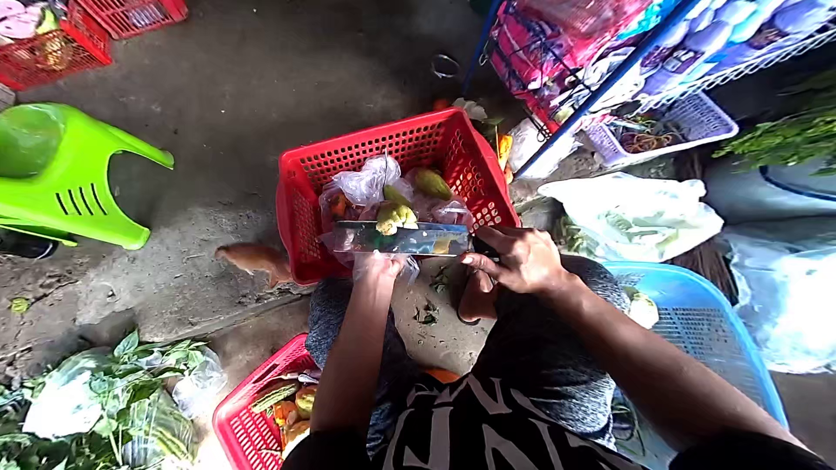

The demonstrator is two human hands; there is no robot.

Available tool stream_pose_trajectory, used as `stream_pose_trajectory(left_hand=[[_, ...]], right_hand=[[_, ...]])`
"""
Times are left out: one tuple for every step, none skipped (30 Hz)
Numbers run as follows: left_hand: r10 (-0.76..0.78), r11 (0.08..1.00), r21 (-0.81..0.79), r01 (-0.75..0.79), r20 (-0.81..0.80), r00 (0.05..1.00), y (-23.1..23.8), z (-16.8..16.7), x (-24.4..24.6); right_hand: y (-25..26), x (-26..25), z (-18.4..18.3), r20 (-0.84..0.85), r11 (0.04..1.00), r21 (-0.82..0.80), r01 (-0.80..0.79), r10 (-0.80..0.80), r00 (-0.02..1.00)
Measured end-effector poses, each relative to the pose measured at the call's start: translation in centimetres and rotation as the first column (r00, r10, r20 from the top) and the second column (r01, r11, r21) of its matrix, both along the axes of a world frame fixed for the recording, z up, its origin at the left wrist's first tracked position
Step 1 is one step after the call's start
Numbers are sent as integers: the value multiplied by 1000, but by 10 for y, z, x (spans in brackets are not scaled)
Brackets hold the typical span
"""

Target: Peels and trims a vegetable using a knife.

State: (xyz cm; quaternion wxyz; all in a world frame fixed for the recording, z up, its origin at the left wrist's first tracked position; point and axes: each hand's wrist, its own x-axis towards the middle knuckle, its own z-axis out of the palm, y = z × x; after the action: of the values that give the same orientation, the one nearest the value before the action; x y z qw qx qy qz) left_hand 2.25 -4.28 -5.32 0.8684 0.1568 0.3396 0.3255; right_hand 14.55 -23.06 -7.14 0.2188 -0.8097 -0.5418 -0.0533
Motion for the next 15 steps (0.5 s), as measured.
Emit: stream_pose_trajectory(left_hand=[[6, 1000, 12, -6, -16, 1000, 0, 0, 0], [4, 999, 34, -3, -27, 1000, 2, 0, -3], [-1, 998, 56, 2, -32, 999, 7, 0, -7], [-3, 998, 56, 4, -8, 1000, 15, 2, -10], [-9, 998, 60, 6, 52, 999, 21, 3, -15], [-11, 997, 72, 5, 81, 997, 24, 4, -18], [-18, 997, 79, 12, 74, 997, 26, 3, -19], [-28, 996, 80, 25, 41, 999, 27, -1, -18], [-50, 996, 79, 50, -7, 999, 25, -4, -15], [-70, 995, 64, 72, -39, 997, 22, -7, -13], [-86, 995, 40, 88, -57, 995, 18, -9, -10], [-94, 995, 15, 96, -60, 994, 15, -10, -9], [-97, 995, -14, 96, -55, 994, 14, -9, -7], [-90, 995, -48, 88, -48, 995, 12, -8, -5], [-88, 993, -82, 84, -49, 995, 12, -6, -5]], right_hand=[[-4, 2, -2, -11, 1000, -17, 17, -18, 1000], [-10, 5, -3, -37, 997, -57, 51, -53, 998], [-17, 10, -3, -85, 985, -133, 107, -118, 989], [-24, 19, 0, -163, 954, -239, 182, -224, 961], [-28, 32, 4, -217, 906, -331, 263, -345, 913], [-30, 43, 8, -242, 867, -379, 323, -430, 870], [-28, 48, 13, -270, 849, -387, 359, -477, 837], [-24, 48, 18, -299, 853, -364, 374, -487, 821], [-20, 46, 23, -326, 866, -331, 374, -477, 816], [-16, 43, 27, -345, 895, -274, 353, -434, 832], [-12, 38, 29, -355, 933, -187, 308, -357, 864], [-7, 31, 29, -354, 965, -90, 247, -263, 898], [-1, 24, 30, -371, 984, -14, 179, -171, 913], [5, 18, 31, -396, 993, 24, 114, -95, 913], [11, 12, 32, -426, 998, 20, 67, -52, 903]])
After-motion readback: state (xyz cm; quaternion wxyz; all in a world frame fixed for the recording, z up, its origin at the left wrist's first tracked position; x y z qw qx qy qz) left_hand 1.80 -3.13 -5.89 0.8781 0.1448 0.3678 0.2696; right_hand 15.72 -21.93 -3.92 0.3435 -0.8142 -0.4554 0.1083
